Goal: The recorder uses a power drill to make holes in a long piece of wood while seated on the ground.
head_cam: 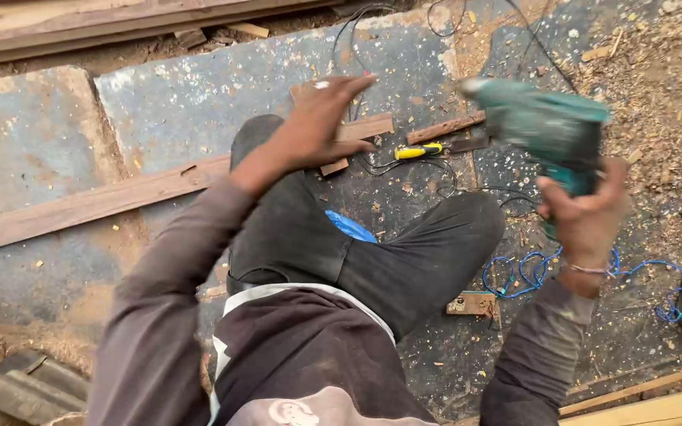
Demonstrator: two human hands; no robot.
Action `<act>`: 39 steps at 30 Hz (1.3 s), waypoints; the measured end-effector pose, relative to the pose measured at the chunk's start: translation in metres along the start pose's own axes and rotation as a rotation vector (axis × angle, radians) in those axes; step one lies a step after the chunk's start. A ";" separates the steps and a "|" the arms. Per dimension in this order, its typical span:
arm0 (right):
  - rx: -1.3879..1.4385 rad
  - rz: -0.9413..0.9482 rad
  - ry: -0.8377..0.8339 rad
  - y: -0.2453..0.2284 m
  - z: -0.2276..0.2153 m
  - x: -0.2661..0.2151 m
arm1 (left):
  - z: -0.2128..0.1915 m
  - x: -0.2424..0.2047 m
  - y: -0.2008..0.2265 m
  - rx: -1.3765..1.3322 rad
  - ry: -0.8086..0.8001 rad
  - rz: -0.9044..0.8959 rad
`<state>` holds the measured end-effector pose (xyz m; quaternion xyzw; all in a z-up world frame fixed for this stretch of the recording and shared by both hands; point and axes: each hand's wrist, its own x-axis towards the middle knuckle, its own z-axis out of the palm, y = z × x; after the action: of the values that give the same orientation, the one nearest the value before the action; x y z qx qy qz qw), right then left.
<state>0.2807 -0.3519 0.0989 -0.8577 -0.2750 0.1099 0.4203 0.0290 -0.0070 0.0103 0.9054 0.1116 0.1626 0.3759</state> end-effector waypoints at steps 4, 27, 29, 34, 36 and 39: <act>-0.592 -0.359 -0.315 -0.045 0.063 0.017 | 0.052 0.061 0.019 -0.148 -0.026 0.207; -0.578 -0.175 -0.793 -0.066 0.212 0.038 | 0.125 0.007 -0.084 -0.529 -0.122 -0.180; -0.604 -0.176 -0.785 -0.062 0.214 0.038 | 0.127 0.007 -0.087 -0.530 -0.105 -0.165; -0.565 -0.195 -0.788 -0.061 0.212 0.032 | 0.116 0.002 -0.080 -0.539 -0.141 -0.193; -0.568 -0.167 -0.784 -0.064 0.212 0.031 | 0.111 0.002 -0.077 -0.537 -0.158 -0.207; -0.581 -0.129 -0.785 -0.065 0.213 0.029 | 0.116 0.001 -0.080 -0.549 -0.176 -0.198</act>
<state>0.1911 -0.1625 0.0182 -0.8147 -0.4842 0.3171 0.0343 0.0678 -0.0258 -0.1243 0.7651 0.1183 0.0703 0.6290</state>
